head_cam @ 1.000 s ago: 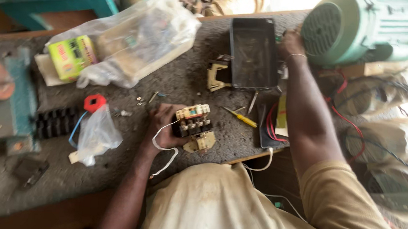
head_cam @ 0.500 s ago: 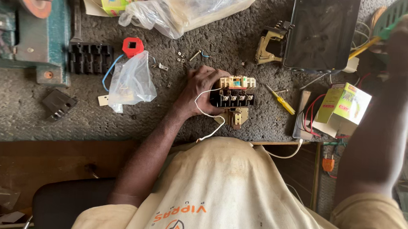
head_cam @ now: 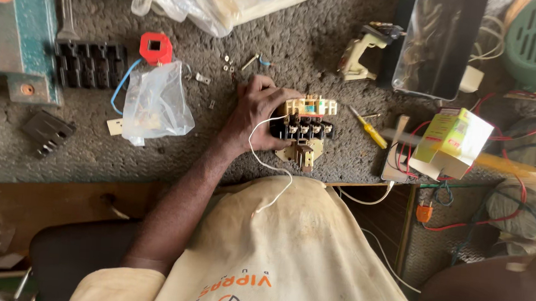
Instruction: The person uses a yellow screwdriver to tighten screws on a beige electrical component with multiple terminals. They repeatedly adjust the component, pick up small metal parts, and reposition the device on the workbench.
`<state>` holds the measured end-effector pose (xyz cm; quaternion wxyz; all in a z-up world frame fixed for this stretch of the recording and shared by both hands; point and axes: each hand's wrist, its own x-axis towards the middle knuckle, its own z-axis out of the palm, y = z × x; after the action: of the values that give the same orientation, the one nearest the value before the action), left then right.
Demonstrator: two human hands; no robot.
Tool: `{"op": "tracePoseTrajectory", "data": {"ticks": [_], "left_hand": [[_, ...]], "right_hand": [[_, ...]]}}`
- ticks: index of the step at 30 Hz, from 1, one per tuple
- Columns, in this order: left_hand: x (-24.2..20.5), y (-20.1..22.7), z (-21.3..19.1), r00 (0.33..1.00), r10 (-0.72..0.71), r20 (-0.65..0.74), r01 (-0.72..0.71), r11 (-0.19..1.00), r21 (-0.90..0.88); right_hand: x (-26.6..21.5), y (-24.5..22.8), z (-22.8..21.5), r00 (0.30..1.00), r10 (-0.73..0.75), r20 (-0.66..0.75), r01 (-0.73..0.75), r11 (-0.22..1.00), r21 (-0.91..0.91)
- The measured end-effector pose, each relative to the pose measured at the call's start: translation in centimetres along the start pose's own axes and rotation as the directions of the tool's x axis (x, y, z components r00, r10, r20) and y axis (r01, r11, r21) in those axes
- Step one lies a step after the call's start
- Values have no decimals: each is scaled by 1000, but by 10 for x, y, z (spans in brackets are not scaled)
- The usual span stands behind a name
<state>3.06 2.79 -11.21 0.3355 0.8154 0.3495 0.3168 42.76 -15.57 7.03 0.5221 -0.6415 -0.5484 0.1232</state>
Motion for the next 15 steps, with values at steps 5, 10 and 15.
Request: {"op": "tracePoseTrajectory", "data": {"ticks": [5,10,15], "left_hand": [[-1,3,-4,1000,-22,-17,22,999,-31],[-3,-5,7,1000,-11,-26,10,1000,-28],[-7,-10,16,999,-26,-18,26,999,-33]], "right_hand": [[-15,-35,25,928,171,330,-286,896,340],[41,-52,18,-21,204,979,-833,-545,96],[56,-53,34,-339,645,685,-917,-389,-88]]}}
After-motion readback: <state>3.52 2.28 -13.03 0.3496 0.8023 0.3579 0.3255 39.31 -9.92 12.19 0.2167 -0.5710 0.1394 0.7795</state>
